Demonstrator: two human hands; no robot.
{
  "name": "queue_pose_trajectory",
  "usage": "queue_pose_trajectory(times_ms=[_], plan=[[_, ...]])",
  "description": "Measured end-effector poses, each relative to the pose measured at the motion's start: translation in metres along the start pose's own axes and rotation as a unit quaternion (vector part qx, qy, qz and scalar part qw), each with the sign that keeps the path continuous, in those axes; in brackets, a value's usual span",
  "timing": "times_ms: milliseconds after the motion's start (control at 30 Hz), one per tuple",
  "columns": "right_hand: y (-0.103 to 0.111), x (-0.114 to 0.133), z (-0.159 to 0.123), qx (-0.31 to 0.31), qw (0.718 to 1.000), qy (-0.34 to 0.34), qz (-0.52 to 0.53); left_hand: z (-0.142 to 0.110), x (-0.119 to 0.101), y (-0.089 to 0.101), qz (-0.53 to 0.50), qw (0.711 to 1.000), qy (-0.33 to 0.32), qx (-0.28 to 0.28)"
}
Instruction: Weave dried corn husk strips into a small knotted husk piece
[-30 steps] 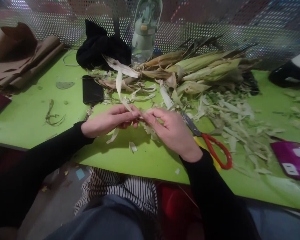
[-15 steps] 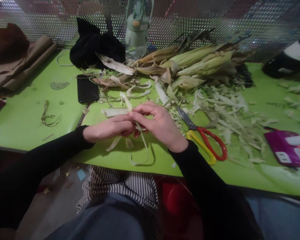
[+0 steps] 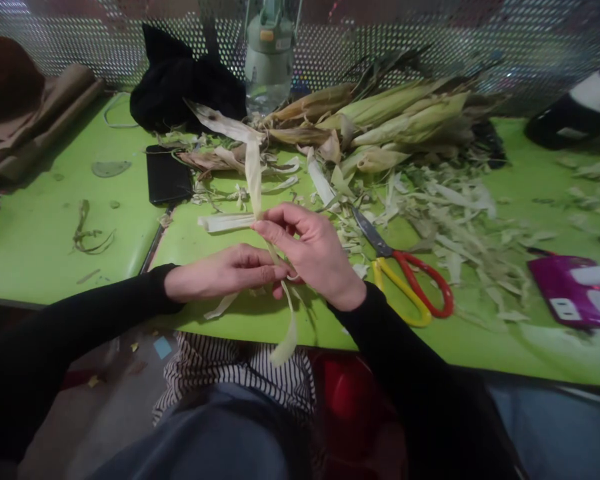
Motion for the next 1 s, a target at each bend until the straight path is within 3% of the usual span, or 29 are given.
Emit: queue_pose_trajectory(times_ms=[133, 300, 467, 667, 833, 1000], plan=[[0.006, 0.001, 0.004, 0.002, 0.999, 0.017, -0.031, 0.004, 0.004, 0.001, -0.081, 0.995, 0.04, -0.049], [0.026, 0.008, 0.009, -0.035, 0.984, 0.091, -0.153, 0.011, 0.003, 0.012, -0.215, 0.964, 0.078, -0.135], [0.028, 0.009, 0.01, 0.006, 0.962, 0.135, -0.238, 0.012, 0.0, 0.018, -0.268, 0.95, 0.088, -0.135], [0.028, 0.004, 0.011, 0.013, 0.967, 0.111, -0.228, 0.012, 0.002, 0.023, -0.279, 0.947, 0.061, -0.145], [0.025, 0.0, 0.009, 0.054, 0.981, 0.083, -0.166, 0.014, 0.004, 0.023, -0.282, 0.948, 0.069, -0.133], [0.024, -0.002, 0.009, 0.057, 0.986, 0.071, -0.137, 0.012, 0.002, 0.023, -0.279, 0.946, 0.082, -0.143]])
Point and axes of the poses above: each hand's wrist, its own z-axis towards the middle knuckle, its own y-axis out of the back of the hand, x = y × z, the point moved 4 cm from there along z, towards the middle knuckle, and after that the axes turned 14 degrees about -x, right-handed, at the moved point
